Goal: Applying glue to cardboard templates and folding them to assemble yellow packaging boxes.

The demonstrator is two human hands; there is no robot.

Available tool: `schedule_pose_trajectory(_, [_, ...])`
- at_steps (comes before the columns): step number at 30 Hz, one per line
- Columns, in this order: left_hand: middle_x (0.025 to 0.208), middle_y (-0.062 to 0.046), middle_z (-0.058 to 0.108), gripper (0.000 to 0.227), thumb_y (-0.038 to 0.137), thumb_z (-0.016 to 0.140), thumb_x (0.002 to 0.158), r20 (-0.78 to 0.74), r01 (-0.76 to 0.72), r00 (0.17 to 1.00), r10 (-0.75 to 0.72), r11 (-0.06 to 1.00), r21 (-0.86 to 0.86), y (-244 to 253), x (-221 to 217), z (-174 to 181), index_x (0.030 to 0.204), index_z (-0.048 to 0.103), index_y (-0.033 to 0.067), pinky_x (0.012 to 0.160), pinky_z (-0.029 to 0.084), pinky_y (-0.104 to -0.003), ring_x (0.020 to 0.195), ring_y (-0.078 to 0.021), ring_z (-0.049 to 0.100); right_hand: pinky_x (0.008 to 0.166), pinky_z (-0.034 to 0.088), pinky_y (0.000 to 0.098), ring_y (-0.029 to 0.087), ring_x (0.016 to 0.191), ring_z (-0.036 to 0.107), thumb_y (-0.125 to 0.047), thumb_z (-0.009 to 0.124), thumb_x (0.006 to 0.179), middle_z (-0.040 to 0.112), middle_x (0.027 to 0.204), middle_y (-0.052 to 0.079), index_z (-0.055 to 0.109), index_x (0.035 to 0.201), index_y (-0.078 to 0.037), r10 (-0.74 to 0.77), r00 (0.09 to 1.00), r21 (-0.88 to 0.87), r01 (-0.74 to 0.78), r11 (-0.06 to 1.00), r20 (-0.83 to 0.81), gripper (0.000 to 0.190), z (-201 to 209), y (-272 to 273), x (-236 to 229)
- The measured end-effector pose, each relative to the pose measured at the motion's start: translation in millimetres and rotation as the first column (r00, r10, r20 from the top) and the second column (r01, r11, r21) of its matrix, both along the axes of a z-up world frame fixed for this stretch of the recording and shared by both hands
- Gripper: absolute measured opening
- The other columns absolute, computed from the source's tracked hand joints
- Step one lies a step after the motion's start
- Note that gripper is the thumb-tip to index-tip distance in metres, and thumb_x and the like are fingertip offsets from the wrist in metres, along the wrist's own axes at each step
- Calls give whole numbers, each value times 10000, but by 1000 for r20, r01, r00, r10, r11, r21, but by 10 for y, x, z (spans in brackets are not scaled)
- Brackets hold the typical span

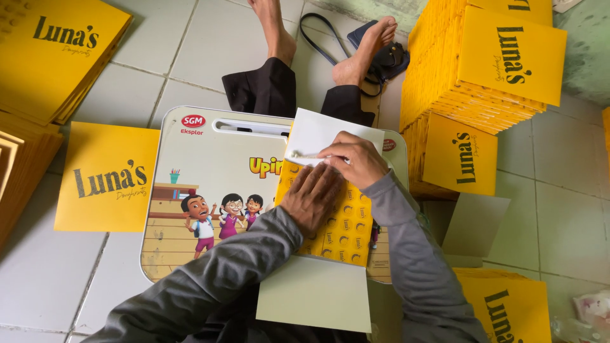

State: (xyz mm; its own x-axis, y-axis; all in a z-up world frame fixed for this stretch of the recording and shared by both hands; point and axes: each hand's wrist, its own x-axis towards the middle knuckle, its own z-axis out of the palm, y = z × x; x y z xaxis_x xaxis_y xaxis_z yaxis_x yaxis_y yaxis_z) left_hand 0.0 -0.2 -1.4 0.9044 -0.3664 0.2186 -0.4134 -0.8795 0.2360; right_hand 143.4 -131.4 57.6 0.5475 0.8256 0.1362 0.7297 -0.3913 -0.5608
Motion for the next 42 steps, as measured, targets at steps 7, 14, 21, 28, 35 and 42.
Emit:
schedule_pose_trajectory(7, [1539,-253,402,510,215,345,1007,-4,-20,1000,20,1000,0,-9,-21,65,1477,456,52,1181,290,-611,1449,-422,381,647,542,330,204,763,629,-21,715,944,599,889,64,786,1070,-112,-90,988,54,84,995,127,172,-189,71,240])
schedule_pose_trajectory(14, [1515,-248,426,491,226,353,1006,51,-25,998,27,999,-23,-37,-8,-70,1434,508,42,1163,321,-618,1438,-431,393,641,536,356,211,741,617,-35,715,938,614,854,76,789,1052,-90,-34,999,5,35,999,-22,146,-84,62,10])
schedule_pose_trajectory(21, [1542,-249,400,503,215,347,1007,7,-17,1000,17,1000,-7,-6,-14,44,1468,471,56,1178,293,-609,1448,-419,381,633,548,351,227,743,642,-51,730,929,619,866,79,796,1026,-113,-134,987,55,130,990,87,132,-228,76,213])
schedule_pose_trajectory(28, [1539,-248,403,498,219,357,1005,-14,-27,1000,27,1000,-10,-32,-6,8,1453,488,45,1174,303,-614,1449,-427,377,663,545,342,194,735,610,-2,689,939,612,846,60,790,1042,-90,-34,999,-36,35,999,17,169,-112,88,52])
schedule_pose_trajectory(35, [1465,-252,445,497,198,413,986,77,-31,997,30,1000,0,-52,29,-182,1455,485,52,1163,324,-615,1409,-431,426,688,552,397,272,747,645,-64,710,919,612,844,72,794,1044,-178,-208,967,67,200,978,148,189,-224,-36,399])
schedule_pose_trajectory(42, [1033,-100,476,234,259,437,1005,441,-59,896,53,998,1,-122,86,-499,1090,565,82,909,485,-443,1039,-298,568,813,553,449,315,920,695,-297,564,1065,704,979,72,630,1179,-209,-394,915,57,390,919,86,159,-120,-355,906])
